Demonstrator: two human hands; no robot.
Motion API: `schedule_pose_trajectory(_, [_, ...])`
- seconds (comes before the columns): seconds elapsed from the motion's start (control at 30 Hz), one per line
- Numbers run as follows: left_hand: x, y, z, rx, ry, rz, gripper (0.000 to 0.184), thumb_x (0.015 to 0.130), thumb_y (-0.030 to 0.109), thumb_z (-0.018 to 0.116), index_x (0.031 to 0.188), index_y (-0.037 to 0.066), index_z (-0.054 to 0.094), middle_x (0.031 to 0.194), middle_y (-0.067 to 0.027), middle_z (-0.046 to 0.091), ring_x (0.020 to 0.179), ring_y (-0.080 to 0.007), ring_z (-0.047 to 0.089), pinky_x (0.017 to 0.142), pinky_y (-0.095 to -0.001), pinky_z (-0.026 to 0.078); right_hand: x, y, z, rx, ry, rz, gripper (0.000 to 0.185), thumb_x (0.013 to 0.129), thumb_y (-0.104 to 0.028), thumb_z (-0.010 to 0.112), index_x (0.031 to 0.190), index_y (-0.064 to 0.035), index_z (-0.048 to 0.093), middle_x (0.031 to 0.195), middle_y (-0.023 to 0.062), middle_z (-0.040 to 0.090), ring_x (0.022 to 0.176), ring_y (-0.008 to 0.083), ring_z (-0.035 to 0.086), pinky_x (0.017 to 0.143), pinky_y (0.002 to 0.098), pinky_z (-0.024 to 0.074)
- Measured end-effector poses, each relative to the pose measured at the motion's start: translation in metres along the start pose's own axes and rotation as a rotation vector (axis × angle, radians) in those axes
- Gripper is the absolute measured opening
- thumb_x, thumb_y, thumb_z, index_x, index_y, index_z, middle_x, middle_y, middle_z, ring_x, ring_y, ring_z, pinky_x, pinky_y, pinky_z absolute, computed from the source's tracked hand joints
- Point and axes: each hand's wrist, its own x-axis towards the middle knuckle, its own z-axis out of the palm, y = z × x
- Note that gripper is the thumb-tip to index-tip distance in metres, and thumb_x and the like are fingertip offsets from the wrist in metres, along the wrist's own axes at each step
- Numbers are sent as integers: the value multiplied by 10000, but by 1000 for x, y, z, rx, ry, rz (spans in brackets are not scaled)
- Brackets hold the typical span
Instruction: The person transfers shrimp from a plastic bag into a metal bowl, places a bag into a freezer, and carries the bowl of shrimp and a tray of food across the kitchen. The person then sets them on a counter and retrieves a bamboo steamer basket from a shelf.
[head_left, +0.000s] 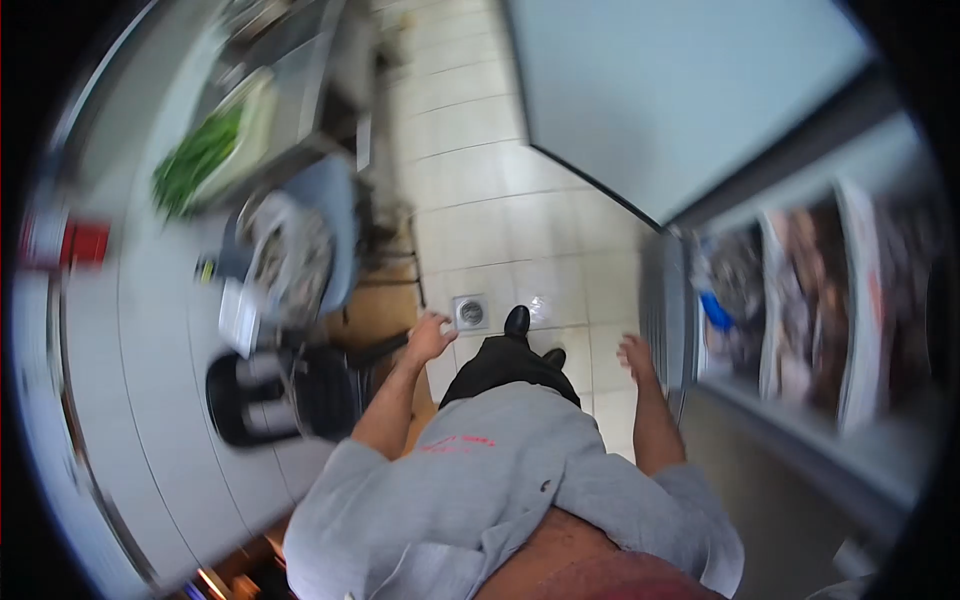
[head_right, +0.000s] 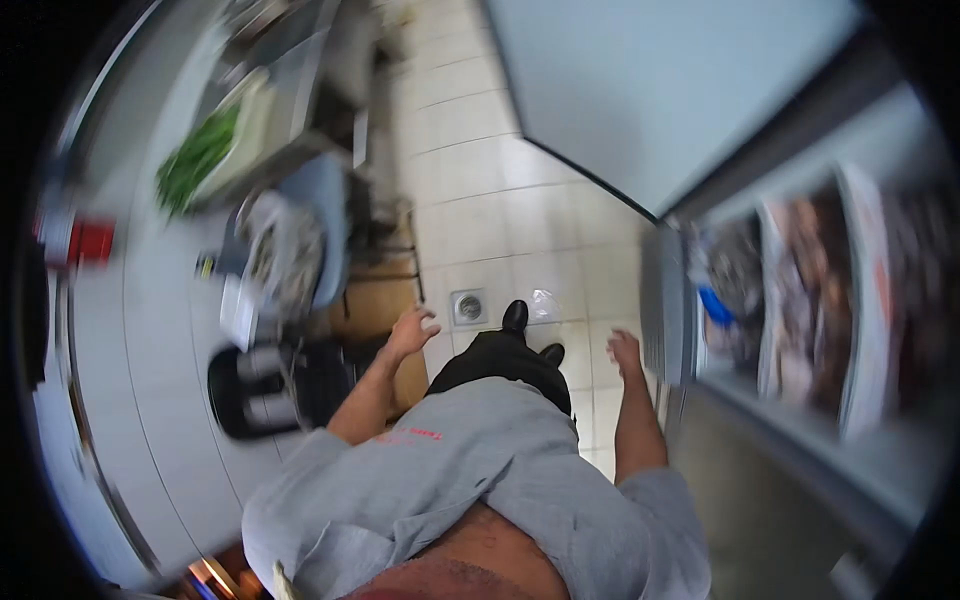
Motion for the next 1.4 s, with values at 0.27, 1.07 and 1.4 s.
schedule_pose_trajectory(0.27, [-66,-58,-41,-236,310,-302,370,764,278,675,1084,114,588,1150,-95,503,1135,-278,464,920,-477,377,50,-145,34,-186,-201,-268,249,888,-182,489,1078,-50,581,802,62,599,607,116,540,512,234,436])
schedule_pose_trajectory(1.07, [-11,-300,-214,-735,1164,-960,799,662,176,720,1324,4,306,1217,-268,448,1144,-390,444,945,-422,387,61,-721,262,-2146,651,-955,231,792,-170,527,948,-95,680,1008,99,664,983,284,616,958,521,292])
schedule_pose_trajectory(1.4, [-42,-296,-228,-1277,1170,-808,145,709,75,687,765,4,573,680,-32,586,577,-118,511,556,-259,427,82,-737,293,-2286,598,-640,283,798,-216,549,1016,-86,674,1037,96,662,963,269,633,726,476,488])
